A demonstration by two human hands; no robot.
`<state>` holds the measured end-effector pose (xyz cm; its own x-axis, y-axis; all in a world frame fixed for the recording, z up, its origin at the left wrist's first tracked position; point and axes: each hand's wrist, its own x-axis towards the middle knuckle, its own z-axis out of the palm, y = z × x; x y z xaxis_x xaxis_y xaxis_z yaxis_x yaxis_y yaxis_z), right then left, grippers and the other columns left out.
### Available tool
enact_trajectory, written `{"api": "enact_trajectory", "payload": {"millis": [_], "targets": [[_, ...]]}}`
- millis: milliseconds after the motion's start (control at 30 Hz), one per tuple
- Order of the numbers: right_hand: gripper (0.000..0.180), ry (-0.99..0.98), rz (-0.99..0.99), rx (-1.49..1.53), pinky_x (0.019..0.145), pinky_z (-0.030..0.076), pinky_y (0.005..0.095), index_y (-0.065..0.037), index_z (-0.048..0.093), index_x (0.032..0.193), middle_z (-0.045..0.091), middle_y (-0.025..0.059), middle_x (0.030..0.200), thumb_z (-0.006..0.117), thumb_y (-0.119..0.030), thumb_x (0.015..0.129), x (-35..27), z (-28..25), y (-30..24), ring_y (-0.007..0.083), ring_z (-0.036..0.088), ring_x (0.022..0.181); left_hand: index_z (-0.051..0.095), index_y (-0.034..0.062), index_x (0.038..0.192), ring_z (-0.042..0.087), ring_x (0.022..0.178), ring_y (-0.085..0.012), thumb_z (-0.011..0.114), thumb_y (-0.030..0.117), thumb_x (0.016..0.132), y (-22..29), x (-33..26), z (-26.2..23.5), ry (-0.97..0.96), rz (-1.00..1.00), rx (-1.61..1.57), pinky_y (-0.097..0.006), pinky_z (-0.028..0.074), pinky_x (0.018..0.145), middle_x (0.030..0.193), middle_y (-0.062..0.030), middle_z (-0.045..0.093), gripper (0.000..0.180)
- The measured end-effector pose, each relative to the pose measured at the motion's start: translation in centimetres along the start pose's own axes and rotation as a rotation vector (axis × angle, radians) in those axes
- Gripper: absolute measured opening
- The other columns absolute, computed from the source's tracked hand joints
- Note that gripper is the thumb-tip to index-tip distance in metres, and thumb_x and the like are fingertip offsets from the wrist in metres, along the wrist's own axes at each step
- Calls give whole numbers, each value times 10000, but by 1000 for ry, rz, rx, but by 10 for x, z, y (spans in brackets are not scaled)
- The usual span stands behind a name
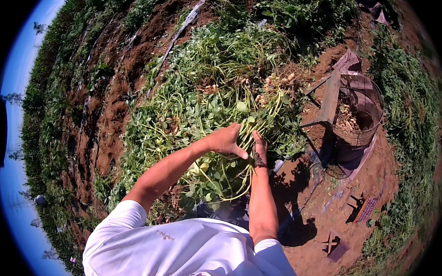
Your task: The person picks up peanut plants from the ground, pulls the peanuts from the roots by hand, and places them into a basket.
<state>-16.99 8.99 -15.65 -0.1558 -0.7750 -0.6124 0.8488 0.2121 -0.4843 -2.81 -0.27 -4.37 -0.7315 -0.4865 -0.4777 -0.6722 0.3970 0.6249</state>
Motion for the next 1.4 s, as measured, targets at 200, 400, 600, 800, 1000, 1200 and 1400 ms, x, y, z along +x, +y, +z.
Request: {"api": "enact_trajectory", "payload": {"millis": [200, 400, 600, 800, 1000, 1200, 1400], "targets": [[451, -375, -55, 87, 872, 542, 352, 13, 635, 1225, 675, 84, 1164, 752, -190, 840, -12, 35, -14, 187, 666, 984, 246, -197, 1385, 593, 973, -409, 910, 339, 584, 9, -15, 11, 301, 77, 245, -451, 517, 848, 1069, -246, 533, 1171], [304, -173, -75, 33, 855, 554, 326, 42, 687, 1101, 707, 89, 1080, 731, -145, 865, 1, 56, -12, 187, 679, 951, 155, -45, 1519, 324, 1428, -335, 912, 396, 620, 4, -30, -18, 267, -9, -476, -375, 264, 1173, 1516, -292, 323, 1256], [510, -390, -78, 266, 887, 535, 328, -14, 573, 1276, 662, 77, 1156, 727, -310, 891, -9, 66, -22, 198, 649, 1010, 294, -2, 1450, 554, 1195, -402, 939, 393, 535, 23, -7, -22, 336, 113, -172, -426, 451, 1005, 1285, -268, 553, 1187], [803, -373, -162, -177, 1004, 418, 339, -50, 473, 1383, 557, 61, 1314, 778, -509, 800, -13, 39, -49, 158, 519, 1161, 442, -11, 1283, 688, 806, -342, 851, 137, 628, 43, 31, -22, 297, -131, -191, -408, 554, 724, 941, -213, 692, 786], [1005, -271, -494, -1025, 998, 449, 360, -62, 424, 1411, 560, 103, 1315, 909, -454, 623, -24, 9, -73, 221, 539, 1174, 439, -15, 1310, 677, 835, -219, 755, -51, 633, 79, 85, -28, 334, -76, -802, -320, 561, 785, 1009, -108, 695, 748], [648, -55, -631, -938, 698, 553, 458, -48, 478, 1246, 671, 203, 958, 791, -212, 703, -8, -9, -126, 392, 667, 830, 404, -5, 1329, 654, 971, -284, 885, 223, 636, 143, 139, -16, 703, -132, -197, -372, 523, 872, 1113, -199, 652, 874], [630, 14, -676, -1263, 784, 497, 519, 36, 450, 1268, 635, 212, 951, 716, -131, 721, 0, -39, -187, 417, 624, 880, 516, 20, 1197, 648, 656, -189, 778, 67, 728, 196, 188, 11, 778, -298, -328, -318, 533, 614, 910, -130, 695, 539]]}}
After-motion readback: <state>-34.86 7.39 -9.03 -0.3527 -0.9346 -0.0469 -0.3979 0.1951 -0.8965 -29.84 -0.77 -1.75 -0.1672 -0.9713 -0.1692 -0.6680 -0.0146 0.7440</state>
